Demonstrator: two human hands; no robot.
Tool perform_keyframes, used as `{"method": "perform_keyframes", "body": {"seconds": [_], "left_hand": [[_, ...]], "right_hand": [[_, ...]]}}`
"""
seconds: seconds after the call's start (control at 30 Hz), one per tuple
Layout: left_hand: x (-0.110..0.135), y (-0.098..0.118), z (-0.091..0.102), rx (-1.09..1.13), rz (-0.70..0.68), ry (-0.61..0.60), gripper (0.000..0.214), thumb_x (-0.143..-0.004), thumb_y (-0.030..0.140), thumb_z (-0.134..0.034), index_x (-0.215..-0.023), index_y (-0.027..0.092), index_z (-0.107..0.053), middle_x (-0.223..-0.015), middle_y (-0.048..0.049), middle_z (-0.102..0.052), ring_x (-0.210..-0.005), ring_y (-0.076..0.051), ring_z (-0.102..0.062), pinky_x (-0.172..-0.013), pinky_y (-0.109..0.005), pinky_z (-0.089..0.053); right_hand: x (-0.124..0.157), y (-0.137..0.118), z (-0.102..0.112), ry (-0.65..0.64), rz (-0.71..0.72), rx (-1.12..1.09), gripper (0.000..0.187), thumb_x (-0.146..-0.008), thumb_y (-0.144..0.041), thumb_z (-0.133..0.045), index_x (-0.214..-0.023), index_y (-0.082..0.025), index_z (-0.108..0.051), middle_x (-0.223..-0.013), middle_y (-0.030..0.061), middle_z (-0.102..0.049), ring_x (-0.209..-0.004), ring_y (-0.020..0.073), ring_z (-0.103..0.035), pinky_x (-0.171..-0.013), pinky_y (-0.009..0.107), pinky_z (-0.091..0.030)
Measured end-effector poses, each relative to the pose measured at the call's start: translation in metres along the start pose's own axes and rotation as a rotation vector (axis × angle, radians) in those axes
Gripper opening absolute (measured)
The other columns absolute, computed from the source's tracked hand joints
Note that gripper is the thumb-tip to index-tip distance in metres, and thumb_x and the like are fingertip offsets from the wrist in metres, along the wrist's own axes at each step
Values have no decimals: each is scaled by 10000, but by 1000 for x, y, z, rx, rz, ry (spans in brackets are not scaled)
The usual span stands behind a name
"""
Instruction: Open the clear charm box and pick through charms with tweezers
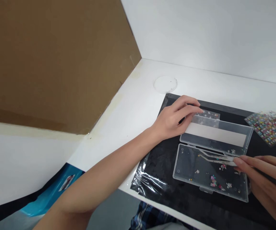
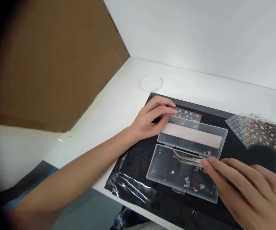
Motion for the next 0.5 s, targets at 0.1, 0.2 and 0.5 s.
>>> {"method": "perform_keyframes", "body": {"seconds": [0.1,0.2,0.5], "left_hand": [[0,0,0,22,5,0,307,-1053,-2,-600,-1254,219,-668,-1251,-88,-703,-1037,-149,-718,-786,-281,-615],[0,0,0,41,-4,1,306,-1034,-30,-612,-1244,182,-683,-1247,-107,-700,-1044,-149,-720,-800,-278,-609],[0,0,0,29,-1,-12,300,-1060,8,-600,-1265,217,-667,-1262,-98,-699,-996,-141,-707,-746,-278,-595]], "right_hand": [[-4,-1,8,38,104,15,708,-1061,-76,-569,-1704,-367,-512,-1246,38,-846,-1065,307,-776,-1041,483,-537],[-1,5,9,62,83,3,652,-1108,-169,-494,-1717,-401,-483,-1307,25,-832,-1125,323,-778,-1067,523,-548],[7,3,8,14,74,-29,704,-1102,-93,-433,-1727,-417,-461,-1317,29,-829,-1138,313,-763,-1098,530,-519]]}}
Point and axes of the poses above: each hand's wrist, its own x-axis away from the middle knuckle, its own z-axis out of the back of the hand, y = z × x, the point moved 5 cm from there along -x, towards the middle knuckle
